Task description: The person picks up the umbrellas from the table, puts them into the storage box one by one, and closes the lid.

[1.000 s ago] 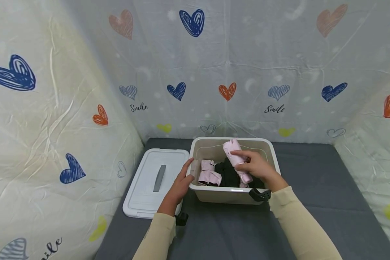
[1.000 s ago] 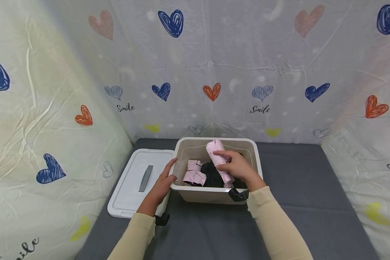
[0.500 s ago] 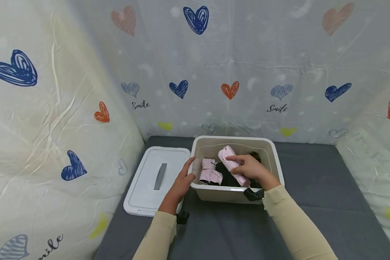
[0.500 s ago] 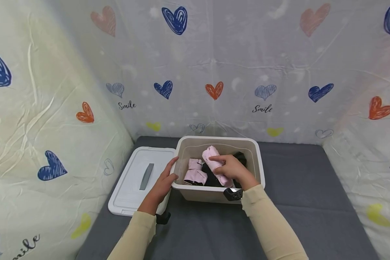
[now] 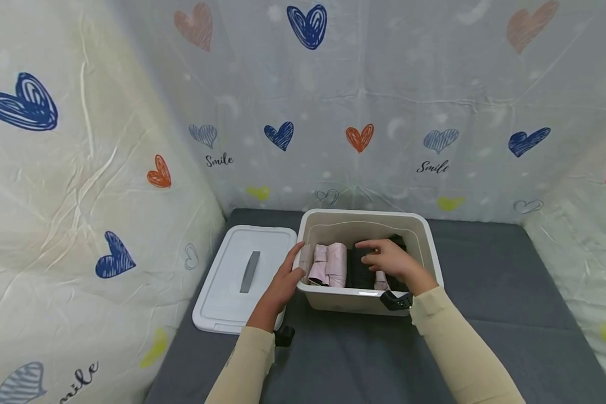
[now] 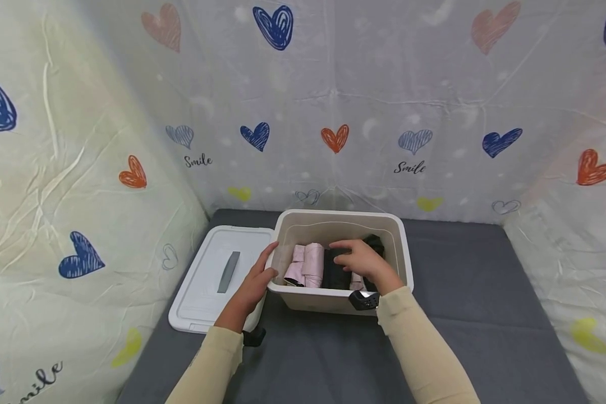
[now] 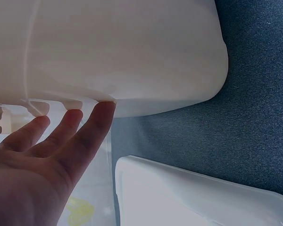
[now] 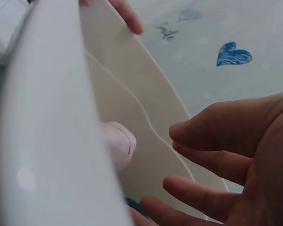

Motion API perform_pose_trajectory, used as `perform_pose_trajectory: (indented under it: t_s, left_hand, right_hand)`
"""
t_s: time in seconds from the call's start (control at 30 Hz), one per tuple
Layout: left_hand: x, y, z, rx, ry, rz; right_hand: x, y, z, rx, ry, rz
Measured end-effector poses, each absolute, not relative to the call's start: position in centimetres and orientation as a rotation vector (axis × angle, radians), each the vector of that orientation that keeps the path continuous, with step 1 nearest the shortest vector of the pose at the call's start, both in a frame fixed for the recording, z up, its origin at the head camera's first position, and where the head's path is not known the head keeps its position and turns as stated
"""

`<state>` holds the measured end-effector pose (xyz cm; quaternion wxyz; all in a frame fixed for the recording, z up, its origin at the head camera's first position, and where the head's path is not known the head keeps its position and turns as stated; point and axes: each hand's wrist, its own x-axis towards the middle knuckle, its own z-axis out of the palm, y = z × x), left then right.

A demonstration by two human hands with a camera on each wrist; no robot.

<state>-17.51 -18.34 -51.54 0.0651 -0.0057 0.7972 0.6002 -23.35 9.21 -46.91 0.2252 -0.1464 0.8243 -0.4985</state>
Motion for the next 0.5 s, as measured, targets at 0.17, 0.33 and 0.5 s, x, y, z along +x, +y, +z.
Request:
perform_pose_trajectory:
  t_s: [0.17,0.33,0.5]
  left_hand:
    - [-17.4,-18.2,-51.4,-0.024,2.404,1.810]
    - [-17.4,-18.2,-51.5,-0.034,2.398,1.799]
    - [-17.6,-18.3,-51.4,-0.031,2.376,1.787]
  right_hand:
    - [-23.0,9.7,-46.8,-0.457,2.293,-1.355]
    - [-22.6,10.2,-46.5,-0.470,2.342,-1.322]
    - [-22.3,10.6,-46.3,-0.495,2.404,-1.263]
